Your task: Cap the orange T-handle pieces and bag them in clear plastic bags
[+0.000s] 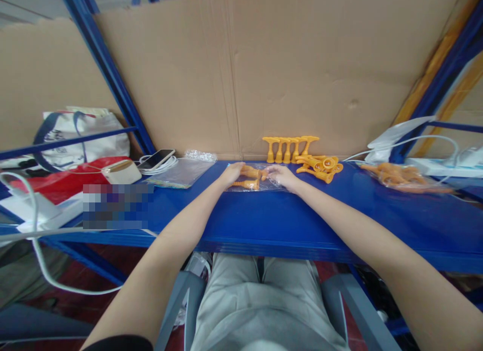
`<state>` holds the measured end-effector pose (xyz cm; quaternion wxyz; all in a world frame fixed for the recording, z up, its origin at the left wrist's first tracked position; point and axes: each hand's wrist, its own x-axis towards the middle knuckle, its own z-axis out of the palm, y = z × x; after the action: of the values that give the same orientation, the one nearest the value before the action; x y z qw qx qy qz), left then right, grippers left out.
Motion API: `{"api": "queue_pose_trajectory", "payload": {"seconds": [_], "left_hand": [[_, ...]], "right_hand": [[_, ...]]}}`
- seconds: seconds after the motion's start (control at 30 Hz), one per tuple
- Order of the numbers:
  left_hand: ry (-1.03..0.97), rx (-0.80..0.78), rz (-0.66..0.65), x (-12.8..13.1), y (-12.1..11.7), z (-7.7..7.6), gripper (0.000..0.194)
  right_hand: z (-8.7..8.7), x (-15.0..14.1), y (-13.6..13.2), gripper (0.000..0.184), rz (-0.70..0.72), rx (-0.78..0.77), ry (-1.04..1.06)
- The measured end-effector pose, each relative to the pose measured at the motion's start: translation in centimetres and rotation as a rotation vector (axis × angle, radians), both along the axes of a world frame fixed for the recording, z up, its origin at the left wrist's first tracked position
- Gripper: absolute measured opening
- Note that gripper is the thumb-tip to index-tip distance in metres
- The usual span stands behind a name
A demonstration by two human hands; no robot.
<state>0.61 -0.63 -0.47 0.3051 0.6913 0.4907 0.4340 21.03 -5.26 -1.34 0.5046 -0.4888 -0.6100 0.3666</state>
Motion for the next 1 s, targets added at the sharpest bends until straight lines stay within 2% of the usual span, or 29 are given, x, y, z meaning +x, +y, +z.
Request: {"api": "queue_pose_trajectory", "payload": {"seconds": [0.17,0.37,0.53,0.67,0.83,1.0], "left_hand": [[0.098,0.014,-0.021,-0.1,-0.2,0.5,0.034],[0.152,0.038,-0.011,0.2,-0.3,0.3,0.032],[0.315,0.117,-0.034,0.2,-0.8,0.1,0.027],[0.451,0.168,-0.059,-0.1,-1.2,0.2,0.021],[0.448,0.262,-0.131,-0.2,-0.7,0.0,0.003],[0.463,0.295,-0.200,-0.2,-0.1,-0.3,0.006]], "right_hand": [[-0.4,0.2,0.8,0.018,-0.108,-0.074,0.131],[-0.5,0.3,1.0,0.019,-0.139,-0.102,0.125],[-0.2,0.3,0.6,0.020,-0.101,-0.132,0.131],[0.1,0.3,0.1,0.030,-0.040,-0.100,0.034],[0.4,0.4,-0.2,0.043,0.048,-0.086,-0.058],[0.4,0.4,-0.4,0.047,0.074,-0.101,-0.056]]}}
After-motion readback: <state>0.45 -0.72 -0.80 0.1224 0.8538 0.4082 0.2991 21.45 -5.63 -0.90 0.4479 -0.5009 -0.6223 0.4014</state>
